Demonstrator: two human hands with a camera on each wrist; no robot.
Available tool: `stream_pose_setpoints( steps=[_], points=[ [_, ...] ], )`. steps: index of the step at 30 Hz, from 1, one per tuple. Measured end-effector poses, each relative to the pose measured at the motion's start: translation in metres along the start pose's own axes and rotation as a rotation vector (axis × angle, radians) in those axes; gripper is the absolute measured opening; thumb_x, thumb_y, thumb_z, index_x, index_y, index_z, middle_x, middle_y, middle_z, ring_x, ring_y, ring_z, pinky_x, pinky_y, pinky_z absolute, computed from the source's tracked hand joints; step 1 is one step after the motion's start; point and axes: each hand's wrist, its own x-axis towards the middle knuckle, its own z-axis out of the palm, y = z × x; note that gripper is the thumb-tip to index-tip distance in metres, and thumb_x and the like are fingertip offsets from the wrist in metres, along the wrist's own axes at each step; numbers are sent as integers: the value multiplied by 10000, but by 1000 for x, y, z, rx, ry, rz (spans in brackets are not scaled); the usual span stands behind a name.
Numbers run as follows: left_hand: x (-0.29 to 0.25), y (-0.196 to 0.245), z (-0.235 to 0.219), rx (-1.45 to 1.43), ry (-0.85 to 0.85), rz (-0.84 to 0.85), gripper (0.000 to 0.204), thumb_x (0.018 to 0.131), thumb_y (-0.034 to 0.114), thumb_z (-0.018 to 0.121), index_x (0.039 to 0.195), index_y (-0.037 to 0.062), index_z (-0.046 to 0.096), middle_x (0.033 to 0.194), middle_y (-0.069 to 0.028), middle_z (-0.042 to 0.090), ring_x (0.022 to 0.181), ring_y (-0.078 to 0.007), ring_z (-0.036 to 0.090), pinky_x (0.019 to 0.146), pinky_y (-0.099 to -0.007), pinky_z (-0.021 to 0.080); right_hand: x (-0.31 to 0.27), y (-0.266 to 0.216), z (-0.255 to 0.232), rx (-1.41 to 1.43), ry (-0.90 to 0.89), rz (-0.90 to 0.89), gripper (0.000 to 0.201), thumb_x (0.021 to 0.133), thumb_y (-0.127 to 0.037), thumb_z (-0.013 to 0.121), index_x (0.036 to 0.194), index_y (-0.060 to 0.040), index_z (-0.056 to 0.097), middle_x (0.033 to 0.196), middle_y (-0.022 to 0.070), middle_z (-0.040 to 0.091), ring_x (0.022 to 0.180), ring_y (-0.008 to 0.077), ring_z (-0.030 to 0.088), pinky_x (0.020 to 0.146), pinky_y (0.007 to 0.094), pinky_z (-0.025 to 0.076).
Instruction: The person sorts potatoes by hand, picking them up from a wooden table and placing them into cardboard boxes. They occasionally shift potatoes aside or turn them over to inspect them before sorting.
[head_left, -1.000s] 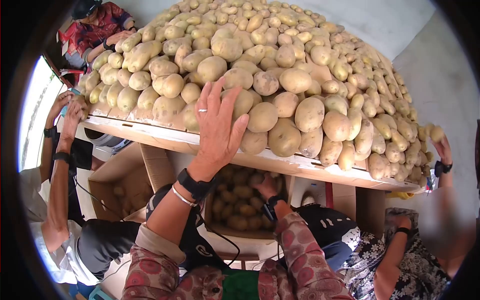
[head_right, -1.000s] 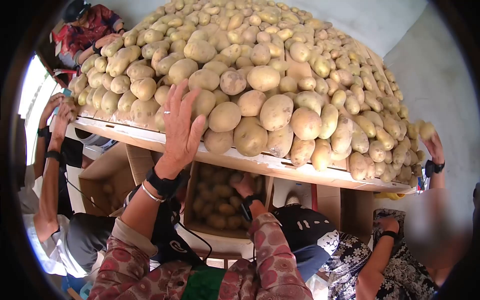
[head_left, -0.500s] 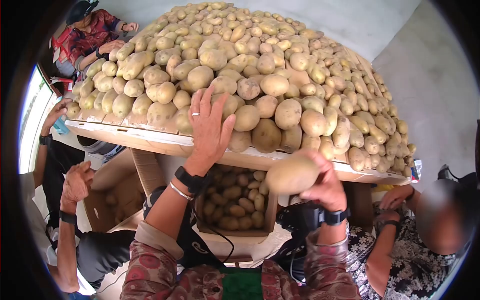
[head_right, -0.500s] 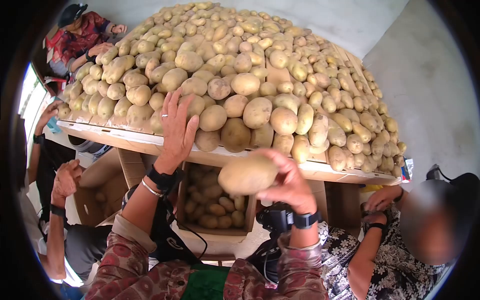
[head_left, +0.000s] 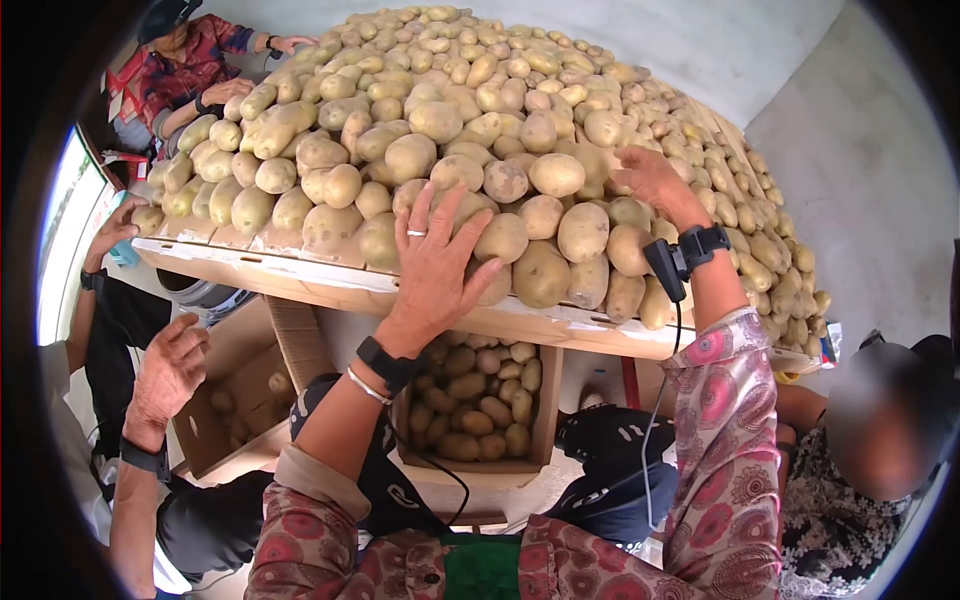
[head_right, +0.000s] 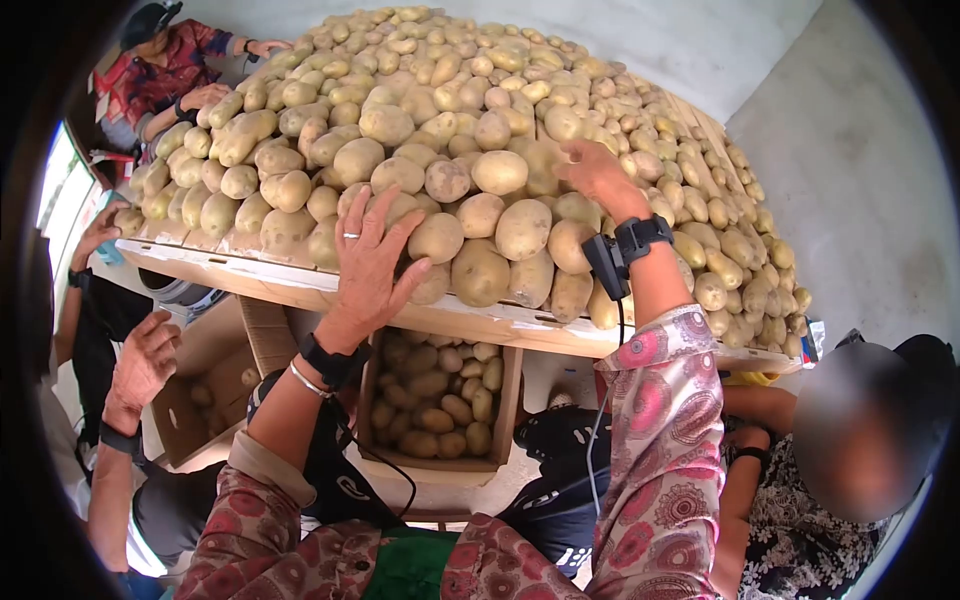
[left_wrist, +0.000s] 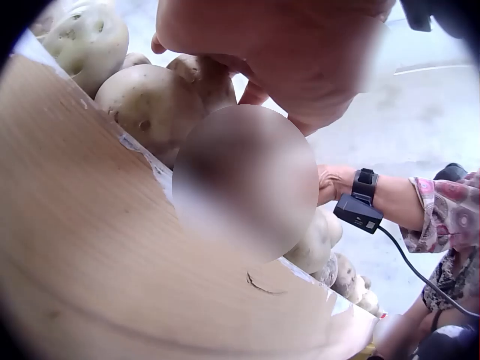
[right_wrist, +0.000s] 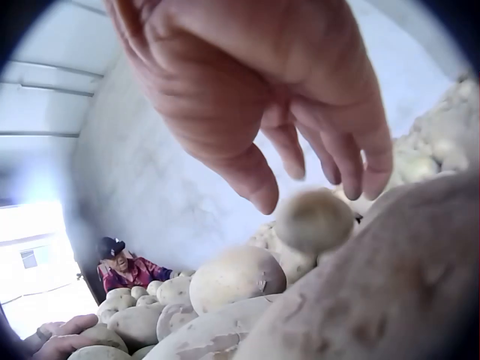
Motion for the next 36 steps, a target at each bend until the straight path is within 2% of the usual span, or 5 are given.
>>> stream_pose_setpoints(
  steps=[9,16,23,29,36],
  points=[
    [0,-6,6,-7,51,15,469,807,370,648,1201,123,582,1389,-142,370,1324,-394,244,1027,-573,209,-101,-53,-38,653,-140,25,357,870,-203,633,1159,-7,559,1103,80,615,1008,164,607,828,286,497],
    [-7,-11,12,-12,113,94,475,787,364,669,1207,160,579,1350,-142,407,1277,-423,302,1025,-546,260,-205,-9,59,598,-992,276,267,918,-244,577,1015,2,615,954,102,656,861,185,652,735,285,540],
    [-1,-10,7,-79,89,158,490,785,286,669,1202,57,555,1316,-210,409,1229,-441,346,1020,-517,299,-215,161,264,-110,-656,-115,327,759,-124,571,1056,12,590,1036,222,609,943,364,581,839,396,485],
    [-5,-13,7,-67,14,56,467,812,291,653,1228,102,558,1375,-189,380,1257,-452,313,1051,-509,274,-210,115,301,-319,-594,265,791,731,-138,593,1416,34,237,1465,257,254,1367,398,227,1140,449,182],
    [0,-5,0,-44,-61,-6,488,789,267,672,1228,91,555,1399,-184,346,1290,-454,265,1057,-517,262,-211,118,335,-583,-526,216,744,736,-200,604,1385,6,306,1434,204,349,1336,345,328,1097,423,282]
  ],
)
